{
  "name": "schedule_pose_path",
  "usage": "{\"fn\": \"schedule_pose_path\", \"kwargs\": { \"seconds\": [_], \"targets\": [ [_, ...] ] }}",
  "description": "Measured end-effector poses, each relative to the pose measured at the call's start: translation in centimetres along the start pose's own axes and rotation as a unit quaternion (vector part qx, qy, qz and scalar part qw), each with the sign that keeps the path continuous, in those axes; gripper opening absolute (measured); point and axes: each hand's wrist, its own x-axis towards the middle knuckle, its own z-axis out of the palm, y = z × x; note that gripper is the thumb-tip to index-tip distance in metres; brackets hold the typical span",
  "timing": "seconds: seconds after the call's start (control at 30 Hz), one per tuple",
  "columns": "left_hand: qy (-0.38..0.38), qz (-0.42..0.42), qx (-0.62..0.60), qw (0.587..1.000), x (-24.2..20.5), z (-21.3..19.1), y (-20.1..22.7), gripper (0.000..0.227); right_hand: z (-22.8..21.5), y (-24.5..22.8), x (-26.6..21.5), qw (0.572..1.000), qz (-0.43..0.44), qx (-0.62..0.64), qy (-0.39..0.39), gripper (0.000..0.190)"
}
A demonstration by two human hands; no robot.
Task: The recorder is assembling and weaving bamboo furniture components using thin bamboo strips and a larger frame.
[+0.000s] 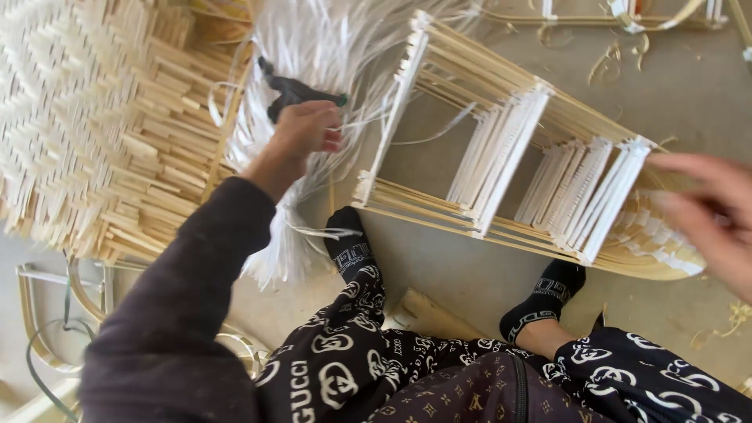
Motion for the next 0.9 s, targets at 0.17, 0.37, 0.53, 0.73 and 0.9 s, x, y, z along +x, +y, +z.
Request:
{"fn": "schedule_pose_path", "kwargs": {
  "seconds": [0.17,0.37,0.53,0.73,0.9],
  "targets": [
    [0.001,-0.002,0.006,1.0,4.5,0.9,-6.6,0.023,-3.7,-22.1,13.2,0.96,-0.16,-0.145,-0.175,0.041],
    [0.002,-0.04,-0.054,0.998,5.8,2.2,-10.7,0.022,9.5,-22.4,24.1,0.86,-0.23,-0.32,-0.324,0.026],
    [-0.057,0.003,-0.06,0.997,5.9,3.7,-10.3,0.038,17.3,-19.8,26.9,0.833,-0.203,-0.351,-0.377,0.028],
    [-0.13,0.101,-0.054,0.985,9.3,6.3,-9.5,0.058,19.9,-18.4,28.6,0.878,-0.116,-0.247,-0.394,0.049],
    [-0.117,0.108,0.044,0.986,9.2,7.3,-7.5,0.069,20.8,-18.5,29.2,0.879,-0.02,-0.196,-0.435,0.055]
  ]
}}
